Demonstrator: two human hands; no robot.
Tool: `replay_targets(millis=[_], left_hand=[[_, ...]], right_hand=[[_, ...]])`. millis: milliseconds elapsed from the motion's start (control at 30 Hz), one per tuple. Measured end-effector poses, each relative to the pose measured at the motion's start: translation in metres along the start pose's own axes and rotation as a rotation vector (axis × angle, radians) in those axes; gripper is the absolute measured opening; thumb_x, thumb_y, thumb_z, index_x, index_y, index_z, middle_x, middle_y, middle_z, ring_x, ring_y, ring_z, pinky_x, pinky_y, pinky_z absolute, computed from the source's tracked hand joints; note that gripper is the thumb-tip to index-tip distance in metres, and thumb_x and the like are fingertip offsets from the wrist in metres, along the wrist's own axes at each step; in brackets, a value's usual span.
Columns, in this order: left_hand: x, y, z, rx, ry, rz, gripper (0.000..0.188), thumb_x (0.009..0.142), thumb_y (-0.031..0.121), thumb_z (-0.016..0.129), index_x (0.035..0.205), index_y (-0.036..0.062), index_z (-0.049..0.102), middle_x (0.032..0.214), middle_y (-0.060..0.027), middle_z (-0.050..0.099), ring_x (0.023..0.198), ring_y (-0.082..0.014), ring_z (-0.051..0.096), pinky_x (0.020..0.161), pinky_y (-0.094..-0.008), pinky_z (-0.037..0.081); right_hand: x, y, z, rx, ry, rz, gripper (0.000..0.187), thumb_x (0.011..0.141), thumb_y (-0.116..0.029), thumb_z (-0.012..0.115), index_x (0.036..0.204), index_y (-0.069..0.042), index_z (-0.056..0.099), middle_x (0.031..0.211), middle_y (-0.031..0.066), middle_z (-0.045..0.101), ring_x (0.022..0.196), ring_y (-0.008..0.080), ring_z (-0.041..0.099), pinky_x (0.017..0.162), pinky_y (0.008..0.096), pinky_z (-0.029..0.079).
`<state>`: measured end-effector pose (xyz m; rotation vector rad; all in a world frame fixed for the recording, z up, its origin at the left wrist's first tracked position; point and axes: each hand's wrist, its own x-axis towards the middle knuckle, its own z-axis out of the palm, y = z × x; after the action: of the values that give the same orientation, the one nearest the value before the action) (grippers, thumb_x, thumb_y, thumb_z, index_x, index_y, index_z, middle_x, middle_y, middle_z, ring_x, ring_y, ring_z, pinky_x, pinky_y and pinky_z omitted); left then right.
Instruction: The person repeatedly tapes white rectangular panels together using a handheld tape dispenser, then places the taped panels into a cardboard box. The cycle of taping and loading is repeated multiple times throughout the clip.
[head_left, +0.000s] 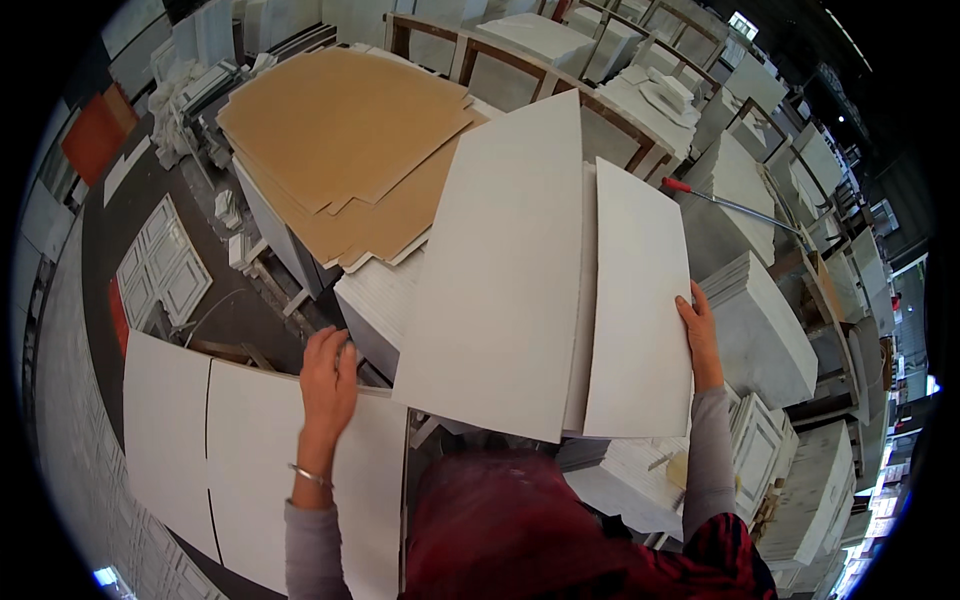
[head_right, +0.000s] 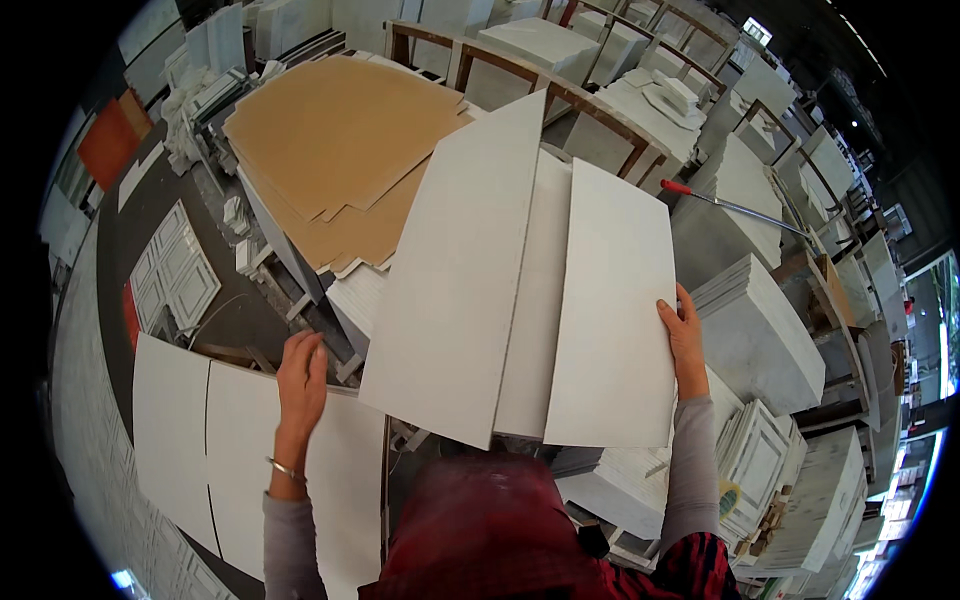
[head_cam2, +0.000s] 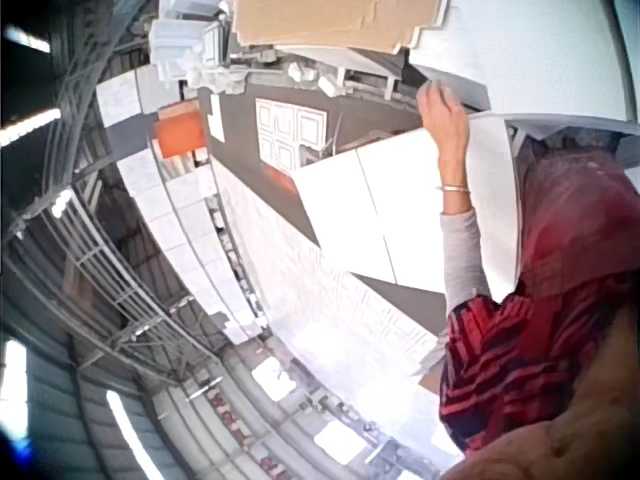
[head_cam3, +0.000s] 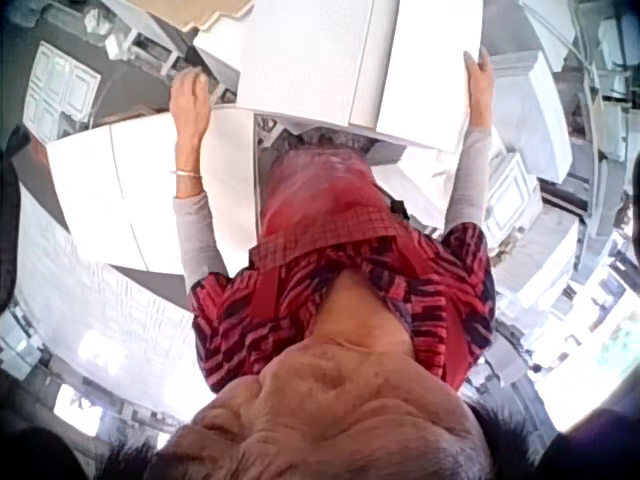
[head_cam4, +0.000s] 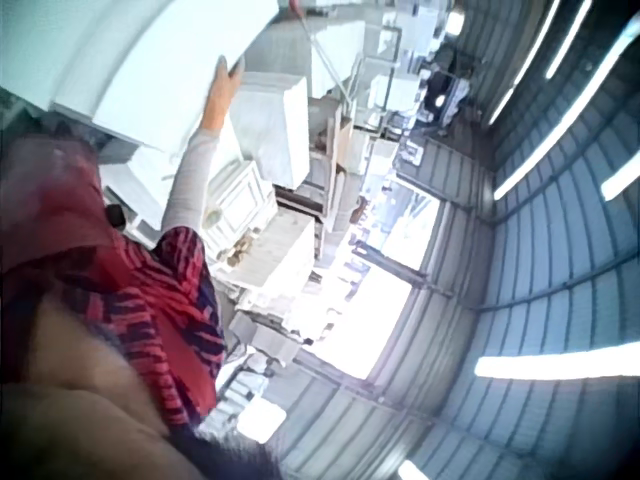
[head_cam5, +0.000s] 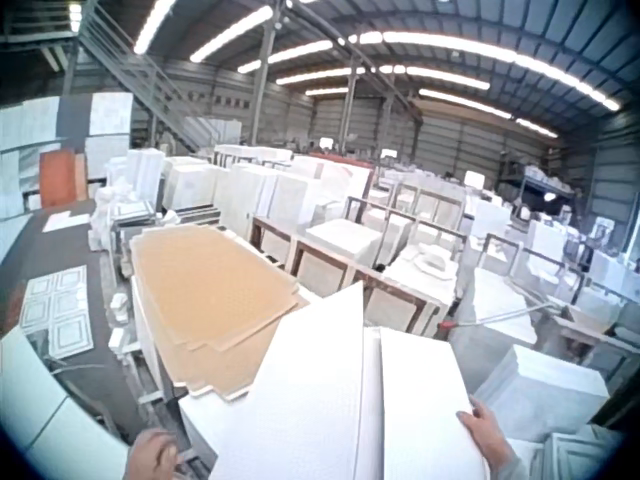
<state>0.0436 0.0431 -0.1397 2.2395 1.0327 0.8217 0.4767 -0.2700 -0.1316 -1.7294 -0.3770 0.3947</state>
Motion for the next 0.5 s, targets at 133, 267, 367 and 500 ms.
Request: replay_targets(millis=[133, 267, 367, 500], left_hand=[[-0.019, -0.06, 0.044, 0.601, -0.763, -0.009, 0.035, 0.091, 0.029, 0.043, 0.086, 0.005, 0.068, 0.093, -0.0174, 0.066, 0.092, -0.0356, 0.06, 0.081, -0.0568, 0.043], [-0.05, -0.089, 0.067, 0.519, -0.605, 0.102, 0.033, 0.085, 0.032, 0.05, 0.069, 0.0066, 0.064, 0.079, -0.0126, 0.066, 0.076, -0.0318, 0.062, 0.07, -0.0528, 0.045], [-0.064, -0.089, 0.051, 0.414, -0.622, 0.229, 0.031, 0.083, 0.03, 0.052, 0.066, 0.007, 0.062, 0.072, -0.0121, 0.064, 0.07, -0.0295, 0.061, 0.065, -0.0477, 0.045], [-0.075, -0.104, 0.014, 0.384, -0.617, 0.314, 0.029, 0.082, 0.028, 0.055, 0.062, 0.0069, 0.06, 0.066, -0.0113, 0.06, 0.067, -0.0299, 0.059, 0.064, -0.0439, 0.046]], right_hand=[[0.01, 0.002, 0.0, -0.007, -0.042, -0.008, 0.055, 0.087, -0.02, 0.066, 0.135, -0.001, 0.045, 0.101, 0.0091, 0.062, 0.083, 0.0114, 0.06, 0.07, 0.0242, 0.049], [0.007, 0.001, -0.003, -0.028, -0.033, 0.027, 0.054, 0.087, -0.019, 0.065, 0.134, -0.001, 0.045, 0.103, 0.0091, 0.063, 0.087, 0.0116, 0.06, 0.073, 0.0245, 0.049], [0.0, 0.007, -0.012, -0.012, -0.029, 0.056, 0.051, 0.088, -0.017, 0.064, 0.133, -0.001, 0.047, 0.106, 0.0083, 0.063, 0.091, 0.0126, 0.06, 0.077, 0.0252, 0.049], [-0.025, 0.02, 0.008, 0.104, 0.006, 0.168, 0.048, 0.088, -0.015, 0.064, 0.131, -0.001, 0.048, 0.111, 0.0076, 0.062, 0.098, 0.0144, 0.059, 0.083, 0.0274, 0.048]])
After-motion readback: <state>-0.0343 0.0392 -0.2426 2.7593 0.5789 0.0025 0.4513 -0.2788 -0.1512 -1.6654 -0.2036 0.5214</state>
